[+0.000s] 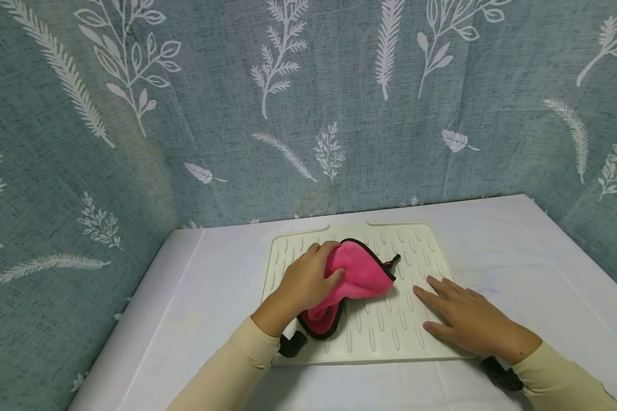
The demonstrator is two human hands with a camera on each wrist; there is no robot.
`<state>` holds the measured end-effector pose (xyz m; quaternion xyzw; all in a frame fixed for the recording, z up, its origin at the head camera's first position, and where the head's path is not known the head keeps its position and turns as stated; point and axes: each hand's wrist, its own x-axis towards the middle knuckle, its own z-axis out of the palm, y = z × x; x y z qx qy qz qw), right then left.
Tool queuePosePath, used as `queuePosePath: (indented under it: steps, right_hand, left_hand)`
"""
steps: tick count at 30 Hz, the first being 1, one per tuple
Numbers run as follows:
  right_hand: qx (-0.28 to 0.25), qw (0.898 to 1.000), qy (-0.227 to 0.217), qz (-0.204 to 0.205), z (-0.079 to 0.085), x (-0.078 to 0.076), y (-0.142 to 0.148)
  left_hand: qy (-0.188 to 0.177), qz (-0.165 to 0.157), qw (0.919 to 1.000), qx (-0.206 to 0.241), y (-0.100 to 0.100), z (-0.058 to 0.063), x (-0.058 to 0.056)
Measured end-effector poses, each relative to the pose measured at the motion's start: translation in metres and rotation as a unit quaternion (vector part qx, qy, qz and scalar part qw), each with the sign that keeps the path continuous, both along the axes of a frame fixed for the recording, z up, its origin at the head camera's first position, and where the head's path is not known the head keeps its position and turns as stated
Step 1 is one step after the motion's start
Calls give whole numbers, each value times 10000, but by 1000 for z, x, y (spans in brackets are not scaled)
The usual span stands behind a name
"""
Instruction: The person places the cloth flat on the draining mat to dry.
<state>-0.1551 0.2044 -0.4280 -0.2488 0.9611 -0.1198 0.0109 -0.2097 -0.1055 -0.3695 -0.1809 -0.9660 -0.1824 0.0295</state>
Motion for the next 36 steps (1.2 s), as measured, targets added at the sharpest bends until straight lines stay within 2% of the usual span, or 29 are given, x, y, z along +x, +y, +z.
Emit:
queuePosePath:
  steps: [4, 9, 15, 18, 23, 29, 32, 36]
  right_hand:
    - [15, 10000, -21, -20, 0, -1, 0]
    - [26, 10000, -90, -32, 0, -1, 0]
    - [65, 9997, -212, -56, 0, -1, 0]
    - [51, 9998, -183, -60, 0, -1, 0]
    - [54, 9999, -104, -61, 0, -2, 0]
    - [93, 9998, -151, -53, 1, -3, -1]
    - [108, 9998, -131, -52, 1, -2, -1]
    - [86, 9998, -140, -73, 1, -2, 0]
  left_hand:
    - [93, 175, 9998, -87, -4, -2, -10]
    - [133, 577, 9981, -139, -13, -7, -23]
    - [-297, 893, 9949, -353, -22, -13, -37]
    - [-413, 964, 9936, -430, -25, -16, -43]
    - [-375, 1011, 9930, -474, -27, -21, -49]
    - [-337, 1055, 9927, -476, -28, -27, -51]
    - [-137, 1029, 9935, -456, -29, -26, -48]
    - [591, 925, 9936, -276, -31, -21, -39]
